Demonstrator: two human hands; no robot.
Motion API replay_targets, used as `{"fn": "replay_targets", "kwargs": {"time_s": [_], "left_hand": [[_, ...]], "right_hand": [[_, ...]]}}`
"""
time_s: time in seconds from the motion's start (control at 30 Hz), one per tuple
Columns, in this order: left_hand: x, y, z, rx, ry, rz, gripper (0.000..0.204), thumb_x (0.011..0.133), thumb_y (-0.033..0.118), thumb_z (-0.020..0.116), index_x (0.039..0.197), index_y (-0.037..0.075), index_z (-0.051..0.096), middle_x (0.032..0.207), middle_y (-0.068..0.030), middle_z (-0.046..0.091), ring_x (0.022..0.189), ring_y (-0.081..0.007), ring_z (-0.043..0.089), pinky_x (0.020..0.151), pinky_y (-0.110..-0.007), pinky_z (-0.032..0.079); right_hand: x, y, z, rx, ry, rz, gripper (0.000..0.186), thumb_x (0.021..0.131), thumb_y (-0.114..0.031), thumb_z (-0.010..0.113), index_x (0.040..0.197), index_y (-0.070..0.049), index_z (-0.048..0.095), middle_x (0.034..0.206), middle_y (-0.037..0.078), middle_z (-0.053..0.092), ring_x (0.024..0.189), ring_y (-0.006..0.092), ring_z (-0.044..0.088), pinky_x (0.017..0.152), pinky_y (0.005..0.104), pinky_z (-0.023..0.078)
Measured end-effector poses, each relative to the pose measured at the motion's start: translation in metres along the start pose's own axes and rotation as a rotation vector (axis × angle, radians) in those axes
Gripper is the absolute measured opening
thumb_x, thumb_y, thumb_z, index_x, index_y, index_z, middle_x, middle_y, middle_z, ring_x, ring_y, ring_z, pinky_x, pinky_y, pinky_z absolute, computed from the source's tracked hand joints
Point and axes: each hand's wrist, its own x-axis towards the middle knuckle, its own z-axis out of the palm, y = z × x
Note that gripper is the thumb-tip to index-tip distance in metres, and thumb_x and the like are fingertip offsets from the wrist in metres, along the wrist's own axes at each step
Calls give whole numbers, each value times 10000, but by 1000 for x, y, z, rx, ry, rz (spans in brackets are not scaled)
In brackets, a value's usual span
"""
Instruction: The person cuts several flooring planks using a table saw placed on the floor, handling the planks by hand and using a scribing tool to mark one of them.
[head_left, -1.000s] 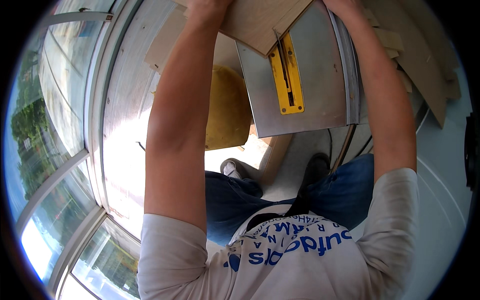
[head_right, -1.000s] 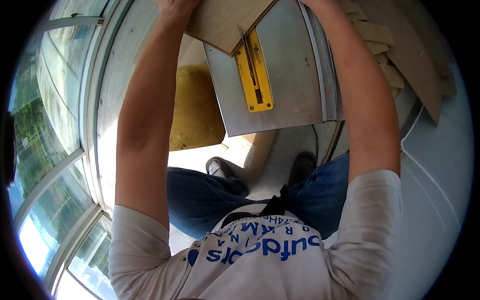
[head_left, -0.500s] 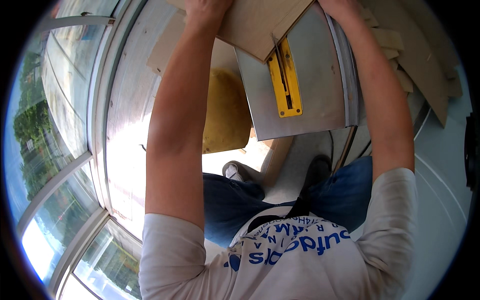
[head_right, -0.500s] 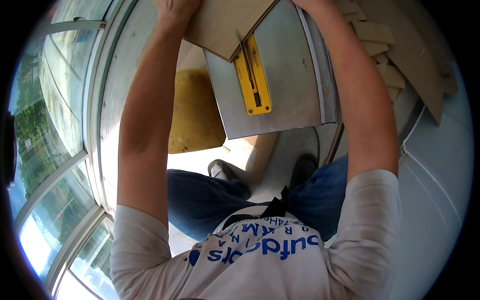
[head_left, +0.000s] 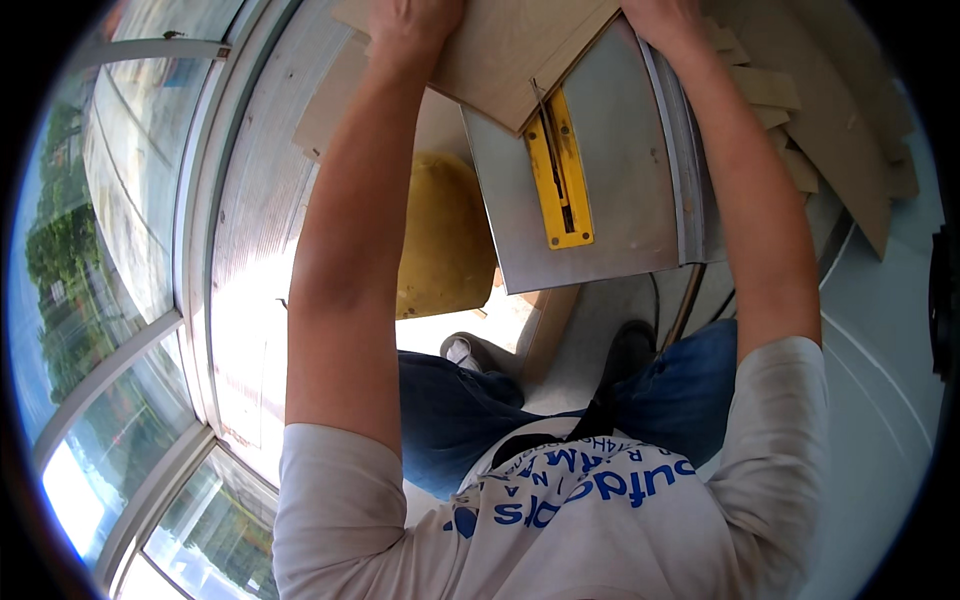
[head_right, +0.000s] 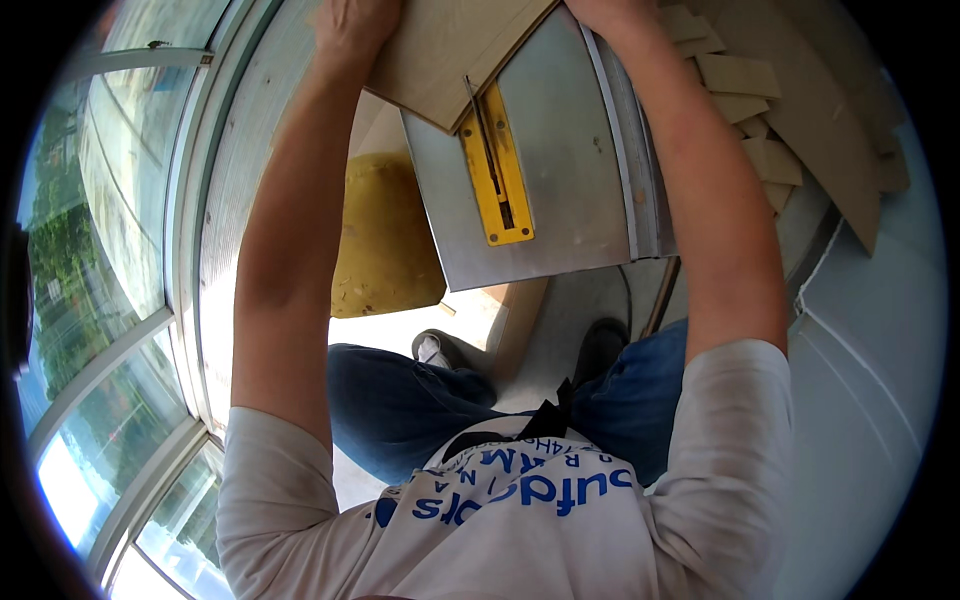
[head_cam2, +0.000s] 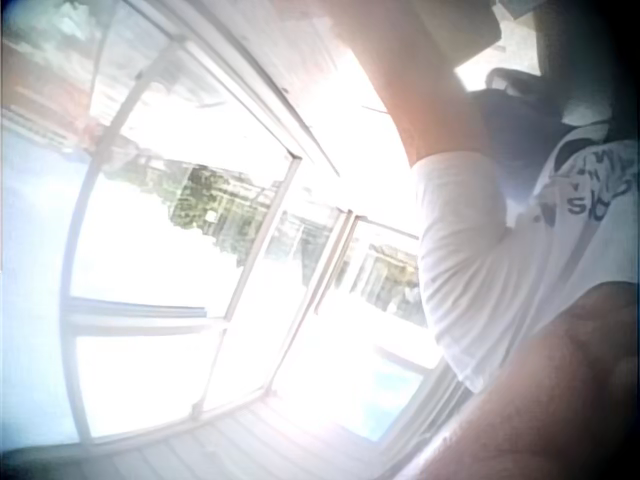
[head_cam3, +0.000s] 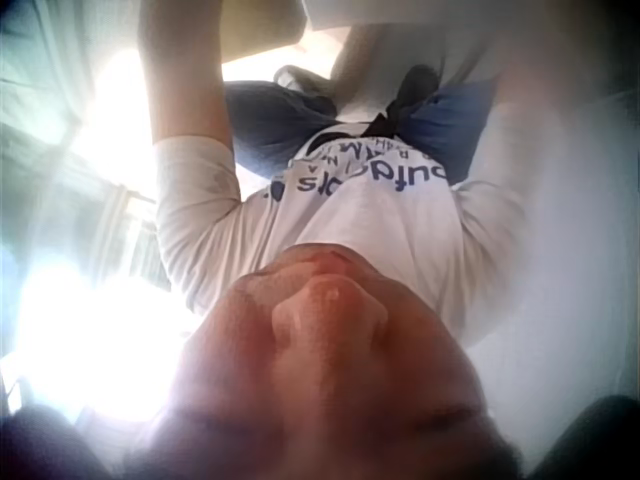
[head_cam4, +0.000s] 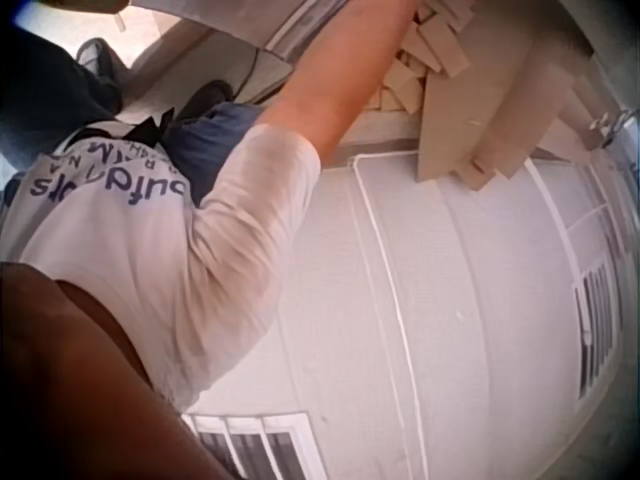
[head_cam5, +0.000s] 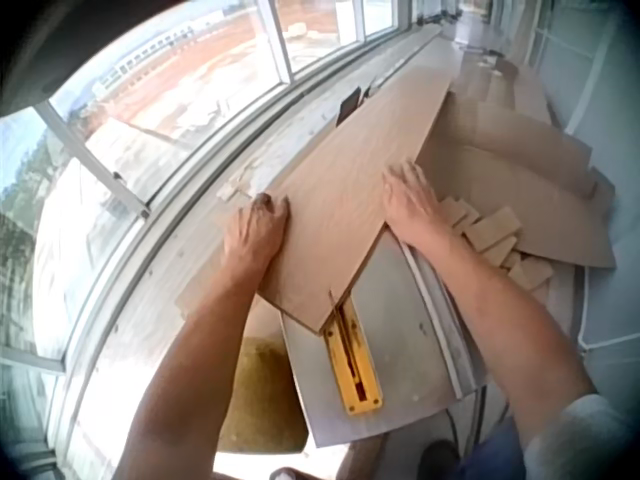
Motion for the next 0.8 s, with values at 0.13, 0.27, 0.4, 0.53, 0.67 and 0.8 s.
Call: {"fn": "replay_targets", "kwargs": {"time_s": [0.13, 0.27, 0.4, 0.53, 0.67, 0.8], "left_hand": [[-3, 0, -1, -16, -11, 5, 571, 1036, 484, 423, 1206, -3, 670, 1055, -320, 713, 1012, -472, 694, 938, -538, 524], [-5, -2, 0, 25, -1, 30, 570, 1043, 475, 414, 1206, -10, 666, 1057, -322, 712, 1018, -471, 694, 945, -532, 521], [-8, -1, -3, -6, -4, 18, 564, 1047, 465, 418, 1200, -19, 664, 1066, -330, 707, 1036, -476, 687, 958, -529, 517], [-12, 1, -5, -48, -2, 5, 558, 1046, 458, 428, 1187, -25, 669, 1073, -338, 703, 1050, -480, 682, 972, -528, 513], [-17, 3, -10, -57, 9, 17, 555, 1041, 456, 437, 1178, -26, 676, 1073, -339, 702, 1053, -480, 681, 976, -529, 510], [-11, -1, -5, -17, -10, 13, 557, 1038, 457, 438, 1176, -26, 678, 1084, -334, 703, 1052, -482, 679, 975, -535, 504]], "right_hand": [[-1, 0, 2, -14, 10, 4, 523, 1078, -304, 372, 1495, -9, 484, 1573, 322, 383, 1485, 475, 330, 1235, 507, 290], [-6, -7, -3, 17, 16, 10, 518, 1075, -301, 378, 1491, -13, 490, 1567, 326, 388, 1484, 475, 332, 1234, 508, 291], [-5, -1, 1, 7, 23, -16, 514, 1074, -300, 383, 1483, -12, 499, 1565, 328, 388, 1482, 473, 334, 1233, 511, 292], [-7, -1, -1, 11, 29, -24, 514, 1073, -301, 387, 1478, -6, 502, 1563, 327, 391, 1479, 472, 338, 1231, 512, 295], [-7, -3, -3, -1, 12, -11, 516, 1075, -300, 387, 1474, 7, 501, 1563, 324, 393, 1475, 472, 345, 1229, 513, 296], [-8, -3, -2, 8, 43, -29, 515, 1075, -293, 390, 1456, 31, 512, 1554, 328, 406, 1463, 476, 361, 1224, 512, 305]]}}
